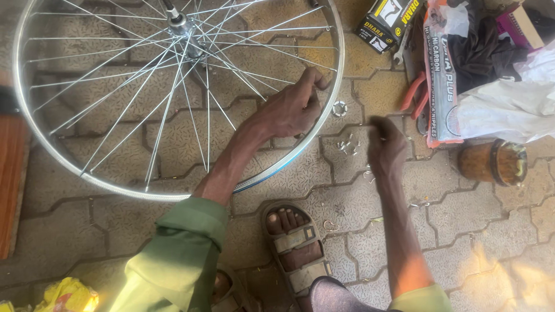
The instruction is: The person adjusts the spokes of a bicycle wheel using a spoke wrench, tightening and loosening nipples to align the rim. The person rotates the wheel to check alignment and continues adjusting individual spokes around the rim.
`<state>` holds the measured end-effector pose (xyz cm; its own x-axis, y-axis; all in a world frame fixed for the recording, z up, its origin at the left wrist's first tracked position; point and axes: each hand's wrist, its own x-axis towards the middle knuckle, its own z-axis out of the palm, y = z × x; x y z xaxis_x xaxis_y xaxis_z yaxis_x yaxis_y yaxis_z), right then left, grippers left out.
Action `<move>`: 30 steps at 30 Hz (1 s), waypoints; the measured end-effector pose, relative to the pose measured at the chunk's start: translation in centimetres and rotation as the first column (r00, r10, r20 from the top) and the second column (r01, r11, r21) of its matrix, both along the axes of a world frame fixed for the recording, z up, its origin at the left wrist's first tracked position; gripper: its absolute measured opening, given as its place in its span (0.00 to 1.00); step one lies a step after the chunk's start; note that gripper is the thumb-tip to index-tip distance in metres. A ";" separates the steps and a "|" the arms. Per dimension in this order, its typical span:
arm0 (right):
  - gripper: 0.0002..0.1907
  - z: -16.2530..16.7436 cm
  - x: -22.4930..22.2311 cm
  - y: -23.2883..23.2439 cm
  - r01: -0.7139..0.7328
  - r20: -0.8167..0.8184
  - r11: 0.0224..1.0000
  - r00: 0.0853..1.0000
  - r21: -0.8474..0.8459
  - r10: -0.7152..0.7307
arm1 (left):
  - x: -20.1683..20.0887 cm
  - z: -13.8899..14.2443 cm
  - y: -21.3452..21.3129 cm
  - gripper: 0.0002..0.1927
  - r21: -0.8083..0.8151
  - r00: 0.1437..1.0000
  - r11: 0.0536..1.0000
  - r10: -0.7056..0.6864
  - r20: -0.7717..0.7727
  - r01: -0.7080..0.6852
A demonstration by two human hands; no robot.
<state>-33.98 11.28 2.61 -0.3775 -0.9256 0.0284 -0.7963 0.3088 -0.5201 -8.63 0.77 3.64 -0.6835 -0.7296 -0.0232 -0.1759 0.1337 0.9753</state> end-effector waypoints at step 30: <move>0.08 -6.5 1.1 6.0 -0.557 -0.470 0.823 0.760 -0.114 0.449 | 0.0 0.1 0.2 0.26 -0.161 0.998 0.986 0.031 -0.061 -0.041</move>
<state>-32.88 17.25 -3.86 0.2380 -0.9211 0.3081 -0.9517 -0.2845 -0.1157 -8.67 0.96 3.72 -0.6534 -0.7446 0.1365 -0.1272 0.2857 0.9498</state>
